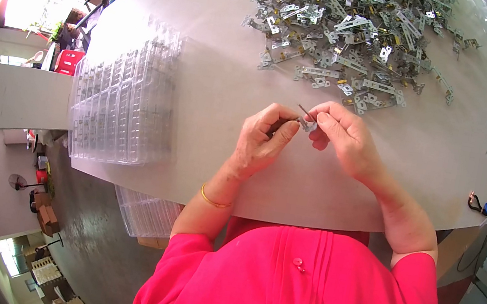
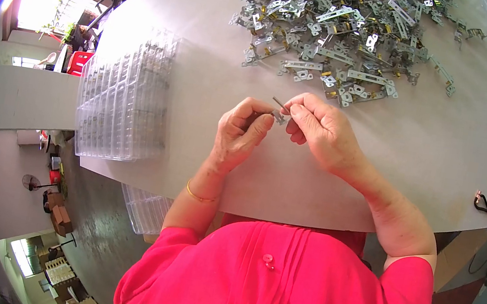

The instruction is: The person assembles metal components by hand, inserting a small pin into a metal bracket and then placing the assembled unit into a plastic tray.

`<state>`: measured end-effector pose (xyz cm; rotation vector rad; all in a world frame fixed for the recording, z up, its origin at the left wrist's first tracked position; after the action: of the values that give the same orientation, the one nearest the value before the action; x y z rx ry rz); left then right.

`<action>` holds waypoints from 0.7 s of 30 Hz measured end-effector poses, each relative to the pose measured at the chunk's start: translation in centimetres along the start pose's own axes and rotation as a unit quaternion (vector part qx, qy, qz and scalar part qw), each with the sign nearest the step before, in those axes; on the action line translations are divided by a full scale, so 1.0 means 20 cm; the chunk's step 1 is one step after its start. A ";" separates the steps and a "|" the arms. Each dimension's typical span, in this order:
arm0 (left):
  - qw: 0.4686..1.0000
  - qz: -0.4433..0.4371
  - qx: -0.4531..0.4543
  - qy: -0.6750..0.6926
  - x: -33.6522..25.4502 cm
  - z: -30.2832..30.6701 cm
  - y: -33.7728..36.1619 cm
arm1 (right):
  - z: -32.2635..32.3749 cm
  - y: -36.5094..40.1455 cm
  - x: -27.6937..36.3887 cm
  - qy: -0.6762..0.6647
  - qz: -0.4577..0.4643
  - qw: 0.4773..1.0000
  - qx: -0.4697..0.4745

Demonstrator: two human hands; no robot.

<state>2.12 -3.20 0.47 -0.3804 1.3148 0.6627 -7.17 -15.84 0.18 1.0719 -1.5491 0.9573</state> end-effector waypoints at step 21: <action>0.933 0.207 0.164 0.244 0.11 -0.04 -0.02 | -0.06 0.02 0.24 0.234 0.326 0.913 0.071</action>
<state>2.08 -3.54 -1.87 0.0207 1.9804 0.7031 -7.77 -15.43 5.02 0.3427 -1.4504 1.6627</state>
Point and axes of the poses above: each hand's wrist, its own y-axis away from the middle knuckle, its own z-axis out of the back of the hand, x = y × z, the point moved 8 cm from there along -y, towards the middle knuckle, and after that the axes turned 15 degrees about z, right-handed, at the moved point
